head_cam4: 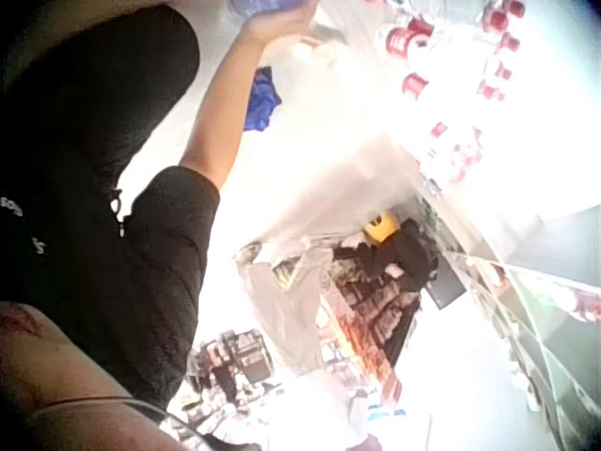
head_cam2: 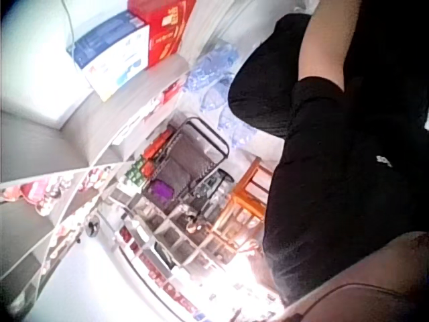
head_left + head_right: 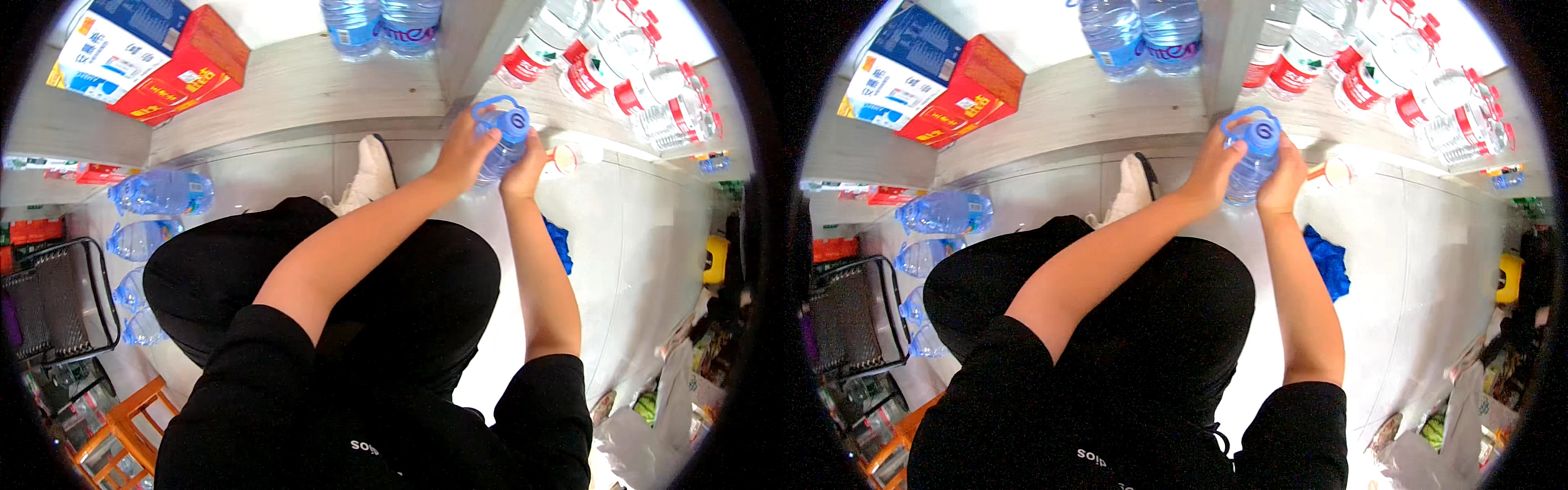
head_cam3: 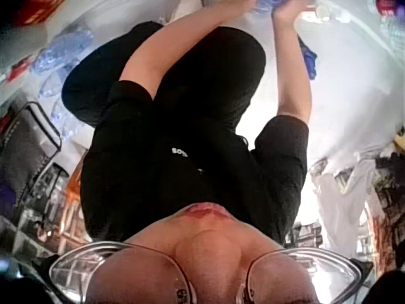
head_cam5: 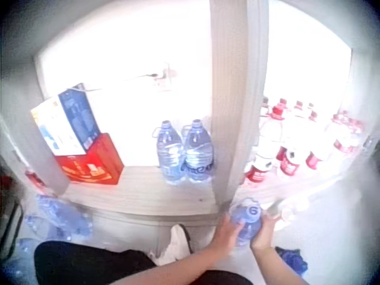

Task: The person wipes the surface of a shelf with a blue cloth and then wipes a water bottle before placing it back on the shelf.

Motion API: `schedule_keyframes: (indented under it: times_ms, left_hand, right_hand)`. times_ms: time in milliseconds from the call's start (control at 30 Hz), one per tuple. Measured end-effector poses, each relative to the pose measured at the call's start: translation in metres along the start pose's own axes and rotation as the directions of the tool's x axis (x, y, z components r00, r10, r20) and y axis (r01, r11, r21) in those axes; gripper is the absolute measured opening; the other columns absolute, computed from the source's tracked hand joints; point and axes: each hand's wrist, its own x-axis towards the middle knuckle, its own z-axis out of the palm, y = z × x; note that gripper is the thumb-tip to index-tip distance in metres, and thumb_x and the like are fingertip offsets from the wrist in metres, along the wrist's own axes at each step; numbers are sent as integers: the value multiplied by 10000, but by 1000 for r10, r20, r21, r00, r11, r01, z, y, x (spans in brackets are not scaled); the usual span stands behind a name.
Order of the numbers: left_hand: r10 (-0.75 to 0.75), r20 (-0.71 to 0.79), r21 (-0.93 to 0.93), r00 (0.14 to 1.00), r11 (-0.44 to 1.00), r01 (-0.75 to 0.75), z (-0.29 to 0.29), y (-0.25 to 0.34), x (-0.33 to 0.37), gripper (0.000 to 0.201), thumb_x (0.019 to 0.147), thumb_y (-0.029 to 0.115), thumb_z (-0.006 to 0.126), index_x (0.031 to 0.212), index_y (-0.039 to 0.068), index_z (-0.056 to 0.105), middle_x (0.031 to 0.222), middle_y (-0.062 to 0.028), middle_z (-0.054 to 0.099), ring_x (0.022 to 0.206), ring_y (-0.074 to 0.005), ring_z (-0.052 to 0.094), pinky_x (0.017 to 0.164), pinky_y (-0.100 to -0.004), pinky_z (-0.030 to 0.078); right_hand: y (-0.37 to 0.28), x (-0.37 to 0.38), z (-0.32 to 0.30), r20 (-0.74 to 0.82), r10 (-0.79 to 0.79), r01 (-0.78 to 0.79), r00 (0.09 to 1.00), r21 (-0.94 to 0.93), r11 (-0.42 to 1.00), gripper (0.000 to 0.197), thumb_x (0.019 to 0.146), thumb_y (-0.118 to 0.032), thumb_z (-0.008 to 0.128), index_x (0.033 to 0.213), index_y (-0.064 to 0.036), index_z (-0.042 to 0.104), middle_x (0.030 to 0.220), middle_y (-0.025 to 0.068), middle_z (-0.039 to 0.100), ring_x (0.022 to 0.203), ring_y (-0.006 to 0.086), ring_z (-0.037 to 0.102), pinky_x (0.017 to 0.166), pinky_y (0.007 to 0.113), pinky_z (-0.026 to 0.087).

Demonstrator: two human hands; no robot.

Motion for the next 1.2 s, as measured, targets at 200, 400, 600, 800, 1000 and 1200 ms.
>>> schedule_keyframes:
  times_ms: [200, 400, 600, 800, 1000, 1200]
  left_hand:
    - [-68, 15, -87, 998, 994, 69, -1, -13, 2, 523, 864, 343, 553, 1256, 9, 463, 1233, -189, 505, 1172, -309, 471, 1002, -392, 331]
    - [-30, 13, -58, 999, 998, 31, -1, -12, 6, 527, 857, 339, 561, 1255, 8, 464, 1228, -186, 514, 1168, -316, 474, 996, -395, 338]
    - [-36, 44, 83, 998, 996, 32, 1, -14, 8, 517, 844, 320, 573, 1240, 5, 468, 1213, -189, 527, 1138, -338, 486, 979, -413, 348]
    - [-26, 96, 27, 995, 999, 24, 1, -16, 8, 527, 848, 325, 572, 1254, 10, 456, 1224, -196, 509, 1183, -343, 435, 1000, -436, 311]
    - [-64, 137, 322, 989, 946, 16, -13, 6, 4, 562, 893, 366, 535, 1286, -22, 434, 1275, -226, 484, 1213, -325, 446, 1016, -411, 328]
    - [-103, 85, 206, 991, 975, 84, -81, 20, 3, 425, 900, 182, 556, 1288, 43, 454, 1257, -122, 504, 1190, -223, 460, 1002, -342, 354]
  right_hand:
    - [-12, -5, 8, 29, -8, 9, 1000, -22, 1000, 426, 944, -254, 424, 1097, 98, 608, 1024, 145, 645, 948, 188, 587, 865, 305, 443]
    - [-9, -2, 7, 35, 15, -15, 999, 10, 1000, 437, 947, -277, 427, 1085, 94, 612, 1008, 131, 643, 923, 176, 584, 854, 301, 445]
    - [4, 3, 1, -6, 57, -56, 998, 125, 991, 447, 952, -285, 409, 1085, 92, 609, 1009, 122, 643, 933, 176, 581, 855, 299, 442]
    - [6, 2, -1, 1, 78, -77, 997, 187, 979, 468, 954, -303, 379, 1101, 82, 601, 1044, 131, 633, 962, 184, 575, 879, 307, 430]
    - [10, 7, -19, -27, -84, 80, 996, -114, 990, 427, 955, -271, 379, 1054, 73, 612, 1020, 138, 632, 947, 204, 580, 891, 321, 430]
    - [-65, 5, -25, -42, -348, 335, 937, -179, 925, 318, 920, -170, 404, 1025, 50, 610, 997, 115, 622, 896, 175, 579, 800, 296, 441]
